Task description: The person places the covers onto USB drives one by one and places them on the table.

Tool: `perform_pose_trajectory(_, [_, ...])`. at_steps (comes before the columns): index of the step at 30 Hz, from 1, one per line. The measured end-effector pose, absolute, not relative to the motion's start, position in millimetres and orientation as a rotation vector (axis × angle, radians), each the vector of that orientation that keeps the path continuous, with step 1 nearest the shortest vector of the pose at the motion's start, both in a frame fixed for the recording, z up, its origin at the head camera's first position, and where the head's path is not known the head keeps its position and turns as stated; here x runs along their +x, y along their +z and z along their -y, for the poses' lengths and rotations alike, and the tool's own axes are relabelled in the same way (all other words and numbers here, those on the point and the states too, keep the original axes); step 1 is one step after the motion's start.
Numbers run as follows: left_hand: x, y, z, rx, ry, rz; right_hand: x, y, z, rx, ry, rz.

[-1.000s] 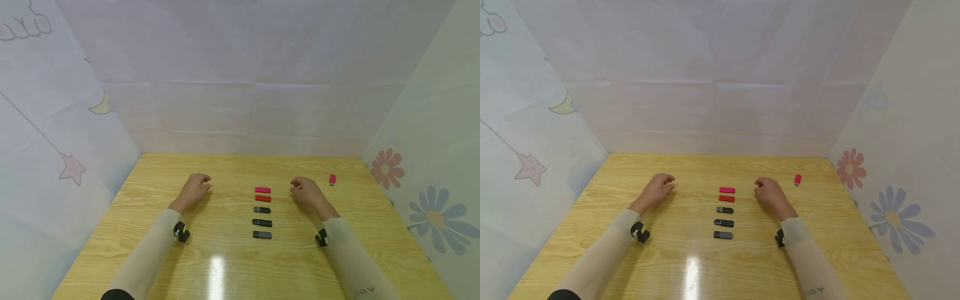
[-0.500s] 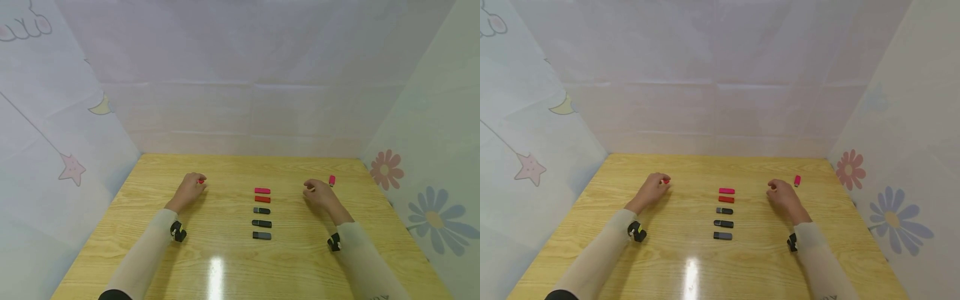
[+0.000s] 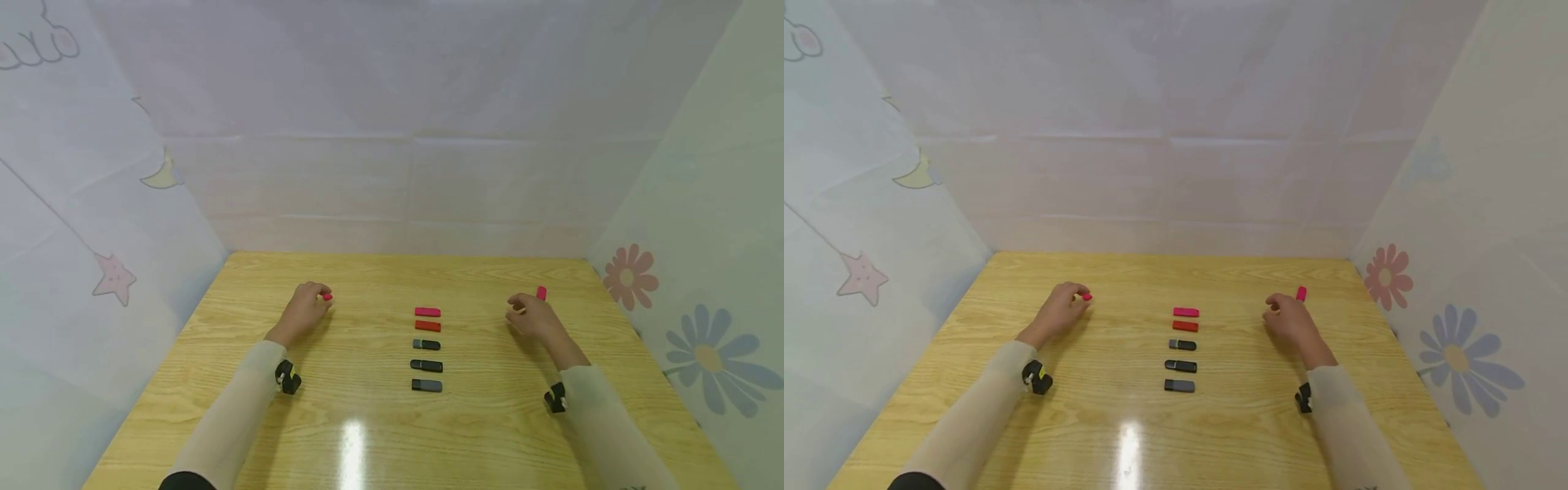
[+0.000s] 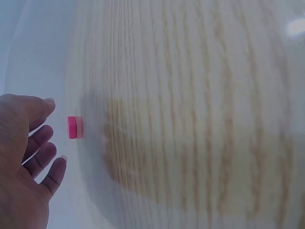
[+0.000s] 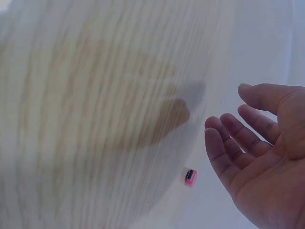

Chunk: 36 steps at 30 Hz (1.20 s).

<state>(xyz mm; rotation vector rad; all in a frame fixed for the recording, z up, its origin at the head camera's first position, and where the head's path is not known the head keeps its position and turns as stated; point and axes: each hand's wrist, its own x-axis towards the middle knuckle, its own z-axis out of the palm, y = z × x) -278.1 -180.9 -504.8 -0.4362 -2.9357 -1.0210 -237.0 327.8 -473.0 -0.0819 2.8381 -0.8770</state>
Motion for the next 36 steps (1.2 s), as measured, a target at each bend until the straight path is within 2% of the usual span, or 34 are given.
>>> perform_pose_trajectory(36, [-289.3, -505.3, 185.1, -0.374, -0.988, 2.986, -245.5, -469.0, -377.5, -0.042, -0.834, -2.921])
